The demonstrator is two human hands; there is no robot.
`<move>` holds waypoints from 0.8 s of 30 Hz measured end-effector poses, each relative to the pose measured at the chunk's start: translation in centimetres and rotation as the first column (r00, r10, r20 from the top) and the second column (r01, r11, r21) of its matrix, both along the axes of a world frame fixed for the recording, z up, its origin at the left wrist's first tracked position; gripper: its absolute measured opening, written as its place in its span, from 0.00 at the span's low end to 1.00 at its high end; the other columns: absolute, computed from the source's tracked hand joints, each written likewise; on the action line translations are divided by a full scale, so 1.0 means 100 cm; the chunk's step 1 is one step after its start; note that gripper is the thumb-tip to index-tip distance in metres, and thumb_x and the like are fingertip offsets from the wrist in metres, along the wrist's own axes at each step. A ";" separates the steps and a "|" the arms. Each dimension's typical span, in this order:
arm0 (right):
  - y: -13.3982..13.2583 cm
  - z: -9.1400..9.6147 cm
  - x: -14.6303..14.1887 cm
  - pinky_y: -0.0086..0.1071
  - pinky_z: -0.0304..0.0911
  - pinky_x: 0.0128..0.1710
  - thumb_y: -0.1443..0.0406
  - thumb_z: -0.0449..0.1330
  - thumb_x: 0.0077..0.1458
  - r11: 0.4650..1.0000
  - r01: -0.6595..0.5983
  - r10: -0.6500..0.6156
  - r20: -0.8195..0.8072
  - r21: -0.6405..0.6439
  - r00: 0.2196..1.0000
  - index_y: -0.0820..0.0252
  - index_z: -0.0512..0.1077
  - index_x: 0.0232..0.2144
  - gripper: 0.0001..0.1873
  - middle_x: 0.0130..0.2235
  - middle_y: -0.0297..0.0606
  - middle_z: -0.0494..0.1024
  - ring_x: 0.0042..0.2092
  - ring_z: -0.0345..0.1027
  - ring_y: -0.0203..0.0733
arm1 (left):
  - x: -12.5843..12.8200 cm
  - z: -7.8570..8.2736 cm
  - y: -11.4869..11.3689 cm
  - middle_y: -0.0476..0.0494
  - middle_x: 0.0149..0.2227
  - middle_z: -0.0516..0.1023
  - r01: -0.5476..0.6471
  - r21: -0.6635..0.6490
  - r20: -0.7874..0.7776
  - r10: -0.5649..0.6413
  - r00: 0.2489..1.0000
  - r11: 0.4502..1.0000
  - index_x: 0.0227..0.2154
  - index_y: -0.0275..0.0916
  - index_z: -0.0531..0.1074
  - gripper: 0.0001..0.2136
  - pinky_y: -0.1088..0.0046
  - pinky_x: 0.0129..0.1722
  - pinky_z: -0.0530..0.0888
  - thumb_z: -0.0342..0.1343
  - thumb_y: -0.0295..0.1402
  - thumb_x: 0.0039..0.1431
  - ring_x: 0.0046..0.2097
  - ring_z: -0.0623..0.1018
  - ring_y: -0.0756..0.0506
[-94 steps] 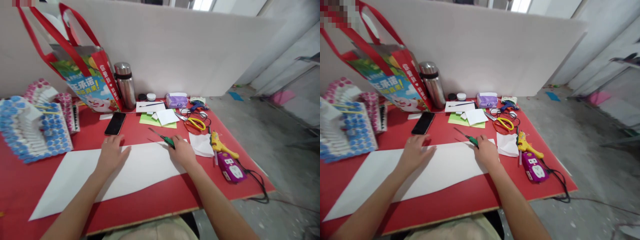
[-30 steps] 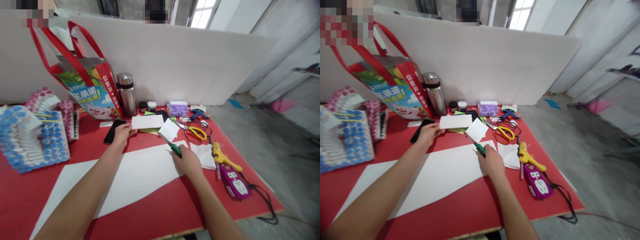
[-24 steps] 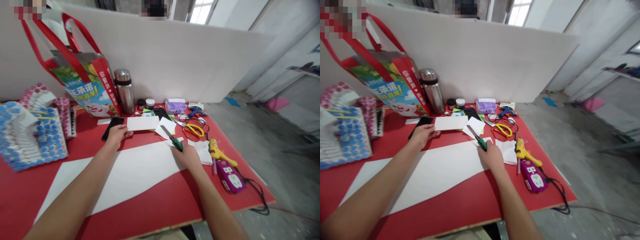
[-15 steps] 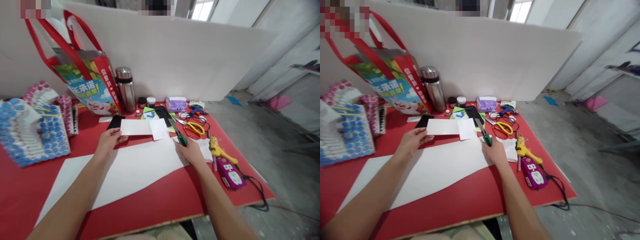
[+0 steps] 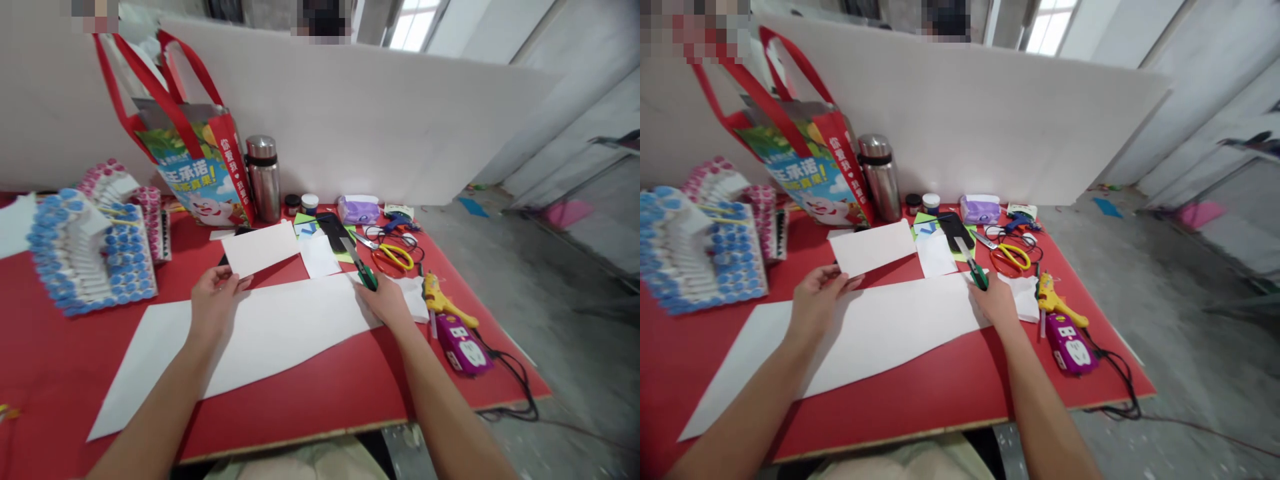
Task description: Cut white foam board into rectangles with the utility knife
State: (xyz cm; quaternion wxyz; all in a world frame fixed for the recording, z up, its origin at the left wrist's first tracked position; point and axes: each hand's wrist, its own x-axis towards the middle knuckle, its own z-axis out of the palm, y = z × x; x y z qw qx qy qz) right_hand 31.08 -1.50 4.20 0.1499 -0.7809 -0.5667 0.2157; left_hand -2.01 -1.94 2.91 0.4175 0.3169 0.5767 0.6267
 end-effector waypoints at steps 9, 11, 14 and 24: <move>0.004 0.009 0.012 0.31 0.56 0.28 0.55 0.63 0.54 0.998 0.067 -0.067 0.063 -0.007 0.996 0.62 0.69 0.43 0.20 0.27 0.37 0.75 0.28 0.70 0.42 | -0.059 -0.020 -0.082 0.51 0.34 0.78 -0.125 -0.097 -0.033 0.123 0.992 0.987 0.40 0.40 0.74 0.18 0.71 0.39 0.78 0.70 0.37 0.46 0.33 0.81 0.48; 0.008 0.011 0.015 0.31 0.56 0.26 0.54 0.63 0.54 0.995 0.076 -0.074 0.033 -0.063 0.997 0.61 0.69 0.41 0.19 0.24 0.35 0.74 0.26 0.69 0.42 | -0.063 -0.026 -0.091 0.52 0.32 0.77 -0.129 -0.107 -0.010 0.129 0.992 0.986 0.39 0.40 0.74 0.19 0.73 0.37 0.77 0.70 0.37 0.44 0.33 0.81 0.48; 0.013 0.013 0.020 0.30 0.56 0.24 0.54 0.64 0.54 0.990 0.073 -0.079 -0.047 -0.119 0.996 0.59 0.68 0.32 0.15 0.19 0.32 0.71 0.23 0.67 0.41 | -0.064 -0.029 -0.096 0.51 0.33 0.77 -0.108 -0.136 -0.054 0.101 0.993 0.985 0.40 0.40 0.74 0.18 0.74 0.37 0.77 0.70 0.38 0.47 0.34 0.81 0.47; 0.014 0.047 0.061 0.30 0.51 0.19 0.64 0.67 0.53 0.944 0.241 -0.309 -0.345 -0.227 0.886 0.55 0.60 0.21 0.18 0.14 0.29 0.62 0.17 0.54 0.33 | -0.046 -0.009 -0.094 0.49 0.32 0.79 0.008 -0.165 0.056 0.001 0.998 0.986 0.39 0.38 0.75 0.19 0.72 0.34 0.77 0.71 0.39 0.45 0.31 0.80 0.47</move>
